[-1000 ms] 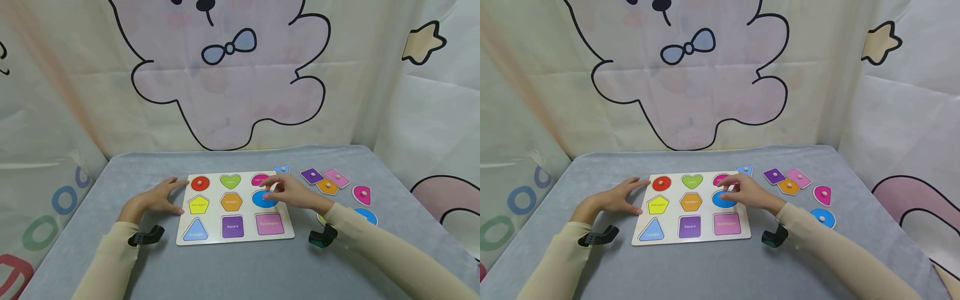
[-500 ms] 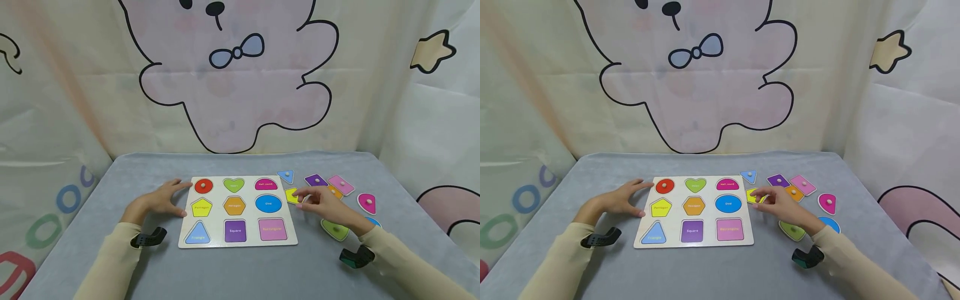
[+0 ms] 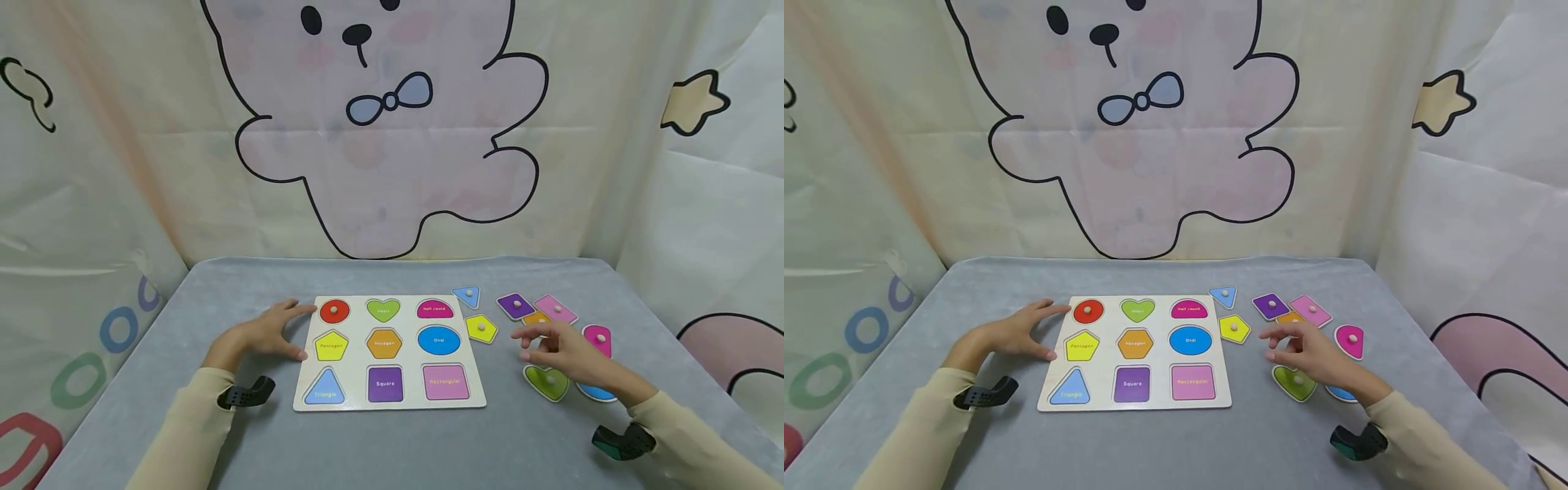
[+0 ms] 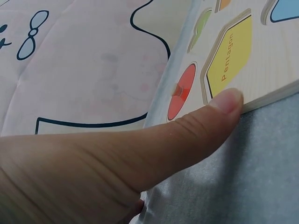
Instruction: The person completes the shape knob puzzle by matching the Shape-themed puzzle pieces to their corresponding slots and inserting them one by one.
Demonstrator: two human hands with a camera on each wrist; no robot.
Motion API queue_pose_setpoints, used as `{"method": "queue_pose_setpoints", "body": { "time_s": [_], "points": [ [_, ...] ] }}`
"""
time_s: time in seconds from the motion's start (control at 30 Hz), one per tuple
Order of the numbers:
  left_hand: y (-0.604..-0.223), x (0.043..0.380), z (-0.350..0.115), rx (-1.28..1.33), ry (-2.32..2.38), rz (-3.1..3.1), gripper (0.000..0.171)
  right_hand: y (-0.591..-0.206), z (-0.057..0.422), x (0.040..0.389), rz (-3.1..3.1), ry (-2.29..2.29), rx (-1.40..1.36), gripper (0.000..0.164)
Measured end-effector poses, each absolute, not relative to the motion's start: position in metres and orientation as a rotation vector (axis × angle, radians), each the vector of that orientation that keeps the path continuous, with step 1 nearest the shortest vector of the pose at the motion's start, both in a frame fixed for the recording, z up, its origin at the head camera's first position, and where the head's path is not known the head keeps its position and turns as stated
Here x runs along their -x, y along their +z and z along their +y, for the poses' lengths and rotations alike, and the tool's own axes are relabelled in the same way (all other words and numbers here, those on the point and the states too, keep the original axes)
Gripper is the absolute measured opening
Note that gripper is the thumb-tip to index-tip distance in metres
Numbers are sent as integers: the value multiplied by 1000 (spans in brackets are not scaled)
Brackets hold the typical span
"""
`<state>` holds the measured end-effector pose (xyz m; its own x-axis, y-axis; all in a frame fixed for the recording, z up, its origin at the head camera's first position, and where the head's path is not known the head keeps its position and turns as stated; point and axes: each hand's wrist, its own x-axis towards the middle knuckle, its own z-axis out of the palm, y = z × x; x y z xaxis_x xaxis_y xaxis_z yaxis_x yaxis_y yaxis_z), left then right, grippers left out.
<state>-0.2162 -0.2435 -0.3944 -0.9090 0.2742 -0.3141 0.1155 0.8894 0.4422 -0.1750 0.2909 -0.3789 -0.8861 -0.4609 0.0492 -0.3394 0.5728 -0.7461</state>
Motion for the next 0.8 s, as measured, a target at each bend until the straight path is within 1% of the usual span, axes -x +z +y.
{"method": "queue_pose_setpoints", "body": {
  "time_s": [0.23, 0.43, 0.8],
  "points": [
    [-395, 216, -245, -301, 599, 2676, 99, -386, 307, 170, 2663, -1166, 670, 37],
    [-394, 219, -243, -293, 606, 2684, 99, -391, 311, 169, 2618, -1177, 686, 38],
    [-396, 218, -243, -272, 608, 2681, 101, -395, 329, 166, 2614, -1138, 758, 32]
  ]
}}
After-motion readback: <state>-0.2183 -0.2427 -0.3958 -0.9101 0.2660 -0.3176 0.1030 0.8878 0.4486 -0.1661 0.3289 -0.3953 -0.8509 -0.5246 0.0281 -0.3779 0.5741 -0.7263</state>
